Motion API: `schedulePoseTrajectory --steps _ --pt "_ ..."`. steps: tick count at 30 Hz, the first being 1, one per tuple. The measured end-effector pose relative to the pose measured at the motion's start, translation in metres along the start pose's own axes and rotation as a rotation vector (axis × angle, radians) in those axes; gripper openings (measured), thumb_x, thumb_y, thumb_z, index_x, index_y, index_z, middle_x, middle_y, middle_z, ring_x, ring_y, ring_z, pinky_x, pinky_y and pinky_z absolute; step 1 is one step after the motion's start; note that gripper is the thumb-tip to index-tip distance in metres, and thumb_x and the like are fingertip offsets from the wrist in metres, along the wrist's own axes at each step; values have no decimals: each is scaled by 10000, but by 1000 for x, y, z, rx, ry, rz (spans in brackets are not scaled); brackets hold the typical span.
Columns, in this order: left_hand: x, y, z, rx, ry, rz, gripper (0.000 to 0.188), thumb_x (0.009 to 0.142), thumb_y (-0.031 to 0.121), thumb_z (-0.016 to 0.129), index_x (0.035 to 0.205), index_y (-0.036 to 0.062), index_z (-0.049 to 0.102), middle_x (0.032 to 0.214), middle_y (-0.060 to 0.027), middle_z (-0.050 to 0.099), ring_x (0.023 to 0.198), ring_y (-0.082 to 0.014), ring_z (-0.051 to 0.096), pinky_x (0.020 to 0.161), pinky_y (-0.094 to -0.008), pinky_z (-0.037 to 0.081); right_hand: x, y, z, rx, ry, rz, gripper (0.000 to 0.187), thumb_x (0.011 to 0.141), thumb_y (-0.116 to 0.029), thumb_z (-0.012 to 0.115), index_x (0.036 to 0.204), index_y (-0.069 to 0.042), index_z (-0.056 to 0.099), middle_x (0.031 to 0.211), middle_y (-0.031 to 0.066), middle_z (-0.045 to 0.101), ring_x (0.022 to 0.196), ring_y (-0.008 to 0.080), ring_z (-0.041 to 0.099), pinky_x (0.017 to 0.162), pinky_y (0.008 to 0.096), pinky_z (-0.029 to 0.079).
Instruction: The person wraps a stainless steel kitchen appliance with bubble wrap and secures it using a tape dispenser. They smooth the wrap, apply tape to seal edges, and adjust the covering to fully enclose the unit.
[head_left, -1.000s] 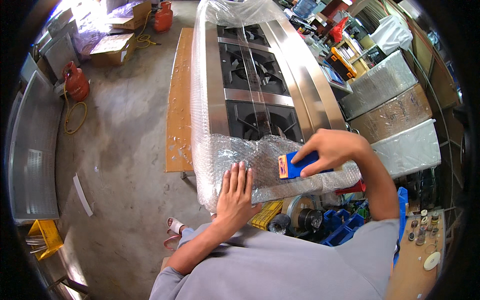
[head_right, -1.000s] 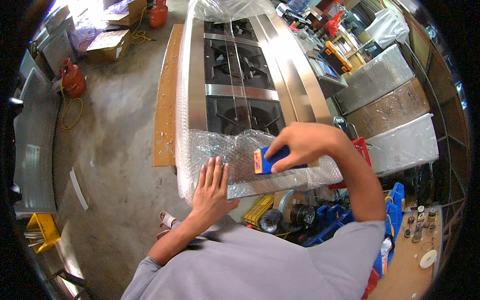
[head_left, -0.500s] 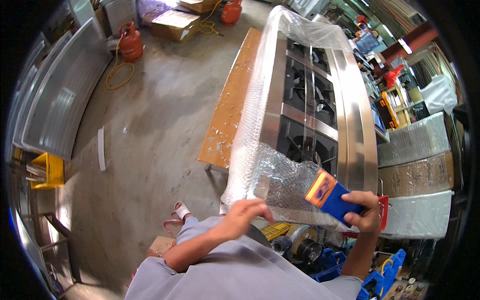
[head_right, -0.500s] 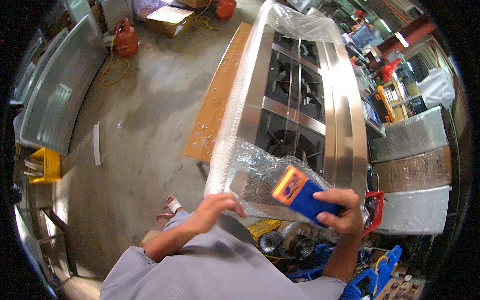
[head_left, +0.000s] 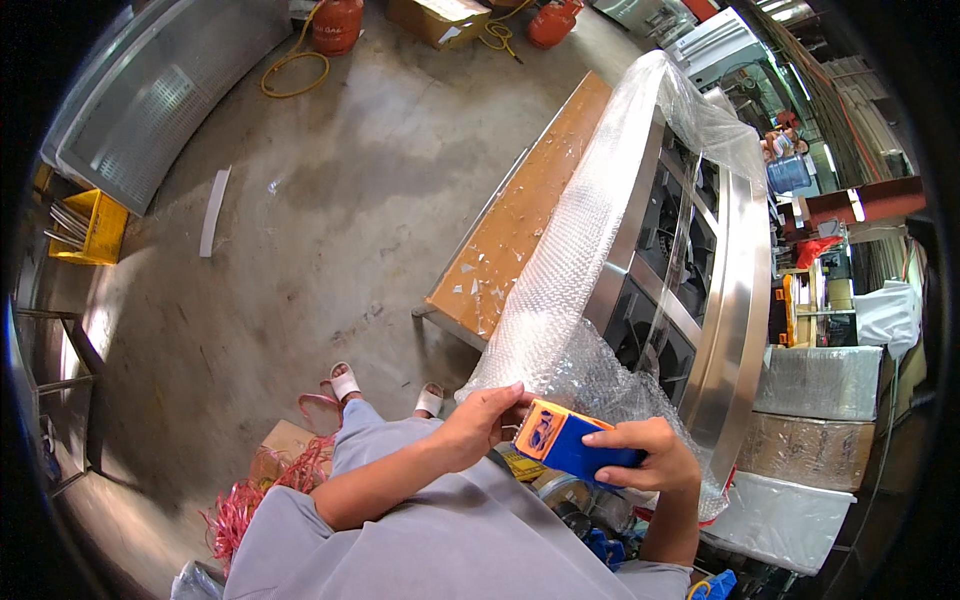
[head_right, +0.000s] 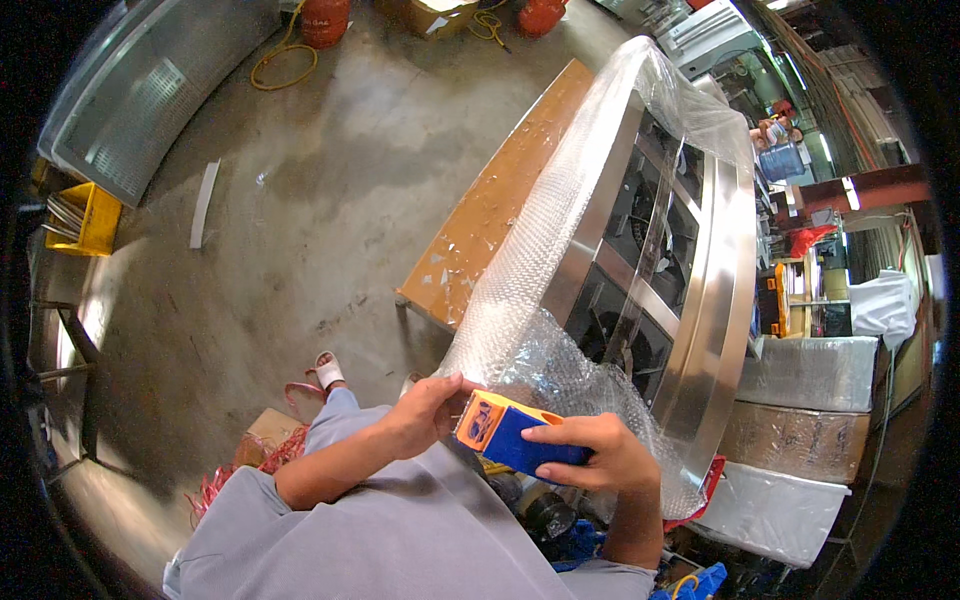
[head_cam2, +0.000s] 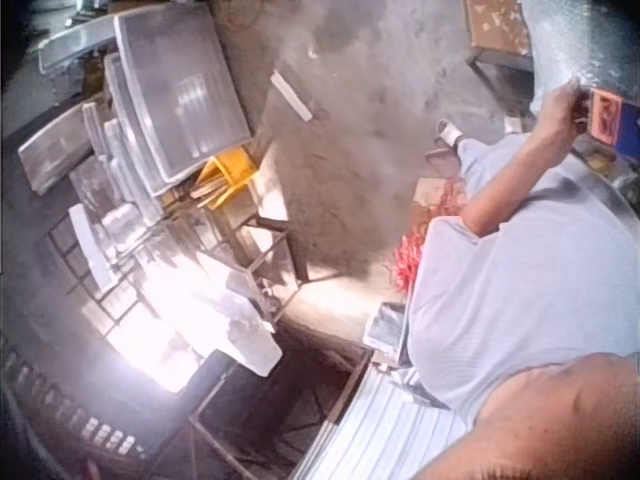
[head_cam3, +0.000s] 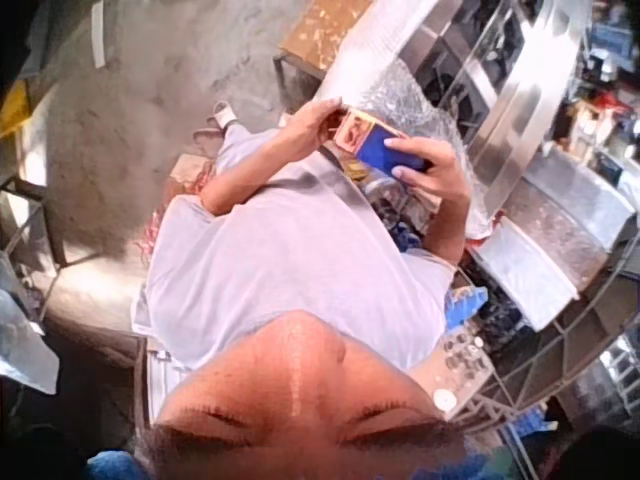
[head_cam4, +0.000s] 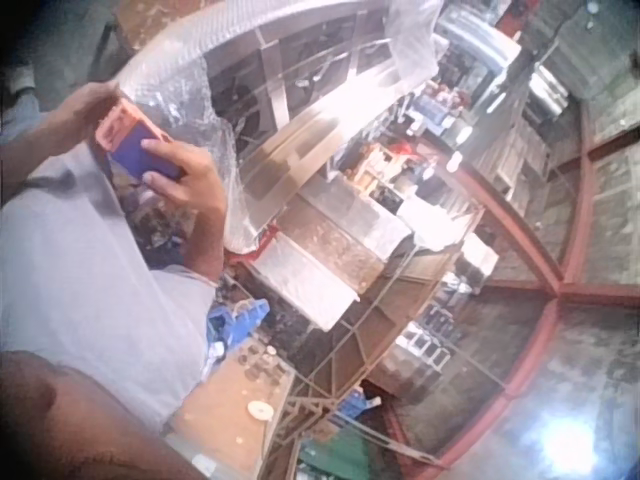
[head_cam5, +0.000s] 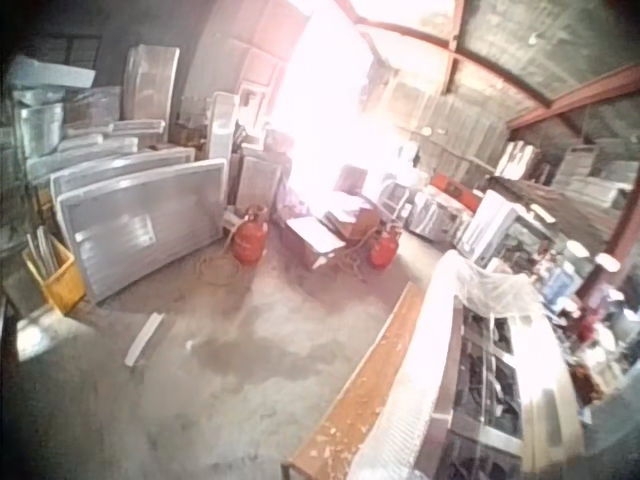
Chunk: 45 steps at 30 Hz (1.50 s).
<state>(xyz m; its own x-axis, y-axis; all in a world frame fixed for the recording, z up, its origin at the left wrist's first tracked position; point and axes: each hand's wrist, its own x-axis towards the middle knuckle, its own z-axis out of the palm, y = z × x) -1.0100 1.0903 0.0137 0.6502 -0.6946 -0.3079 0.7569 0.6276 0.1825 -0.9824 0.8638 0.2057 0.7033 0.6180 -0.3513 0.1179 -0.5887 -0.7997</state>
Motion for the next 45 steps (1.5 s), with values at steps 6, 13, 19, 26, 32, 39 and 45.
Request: schedulePoseTrajectory --steps 6,13,19,26,32,39,45 --pt "20 6 -19 86 8 90 247 1041 259 614 1096 27 679 959 -13 684 836 -90 618 739 -259 497 23 -8 -6 -28 -16 120 440 831 -170 839 1240 -63 717 993 180 757 836 214 741 778 311 571" --pt "55 44 -58 522 511 498 218 1023 179 607 956 -17 676 751 -12 634 677 -84 544 630 -255 450 44 -24 -28 -67 -17 368 401 896 -248 788 1252 -87 696 1014 160 755 883 190 738 809 323 583" --pt "100 34 -133 592 680 445 232 1014 195 621 921 -9 680 737 -23 646 651 -95 559 611 -275 461 69 -26 -42 -172 -67 343 383 910 -260 766 1241 -79 695 975 152 755 834 195 736 799 326 584" --pt "146 -33 -142 909 785 537 265 942 240 721 1127 51 710 819 -77 683 763 -181 637 783 -346 528 55 -3 -50 -156 -17 538 315 930 -233 728 1212 -92 733 1015 104 772 920 160 709 893 324 544" --pt "144 -8 -132 767 982 556 411 939 207 718 1282 4 616 961 -90 684 858 -181 643 836 -341 536 -7 38 -60 -118 127 547 261 915 -203 730 1131 -63 769 1022 95 775 935 140 696 902 308 532" --pt "78 42 53 1135 -5 723 448 992 229 639 1366 -7 564 1287 -233 643 1212 -317 616 1043 -394 467 -40 72 -48 -81 210 409 260 923 -208 718 1138 -71 767 1034 109 774 961 164 711 920 308 528" --pt "98 -30 66 2152 -390 760 815 1015 466 535 1524 -118 283 1611 -301 269 1538 -408 192 1255 -501 168 -85 82 -73 -93 169 439 286 910 -235 737 1137 -65 770 1055 129 769 970 191 711 937 325 524"
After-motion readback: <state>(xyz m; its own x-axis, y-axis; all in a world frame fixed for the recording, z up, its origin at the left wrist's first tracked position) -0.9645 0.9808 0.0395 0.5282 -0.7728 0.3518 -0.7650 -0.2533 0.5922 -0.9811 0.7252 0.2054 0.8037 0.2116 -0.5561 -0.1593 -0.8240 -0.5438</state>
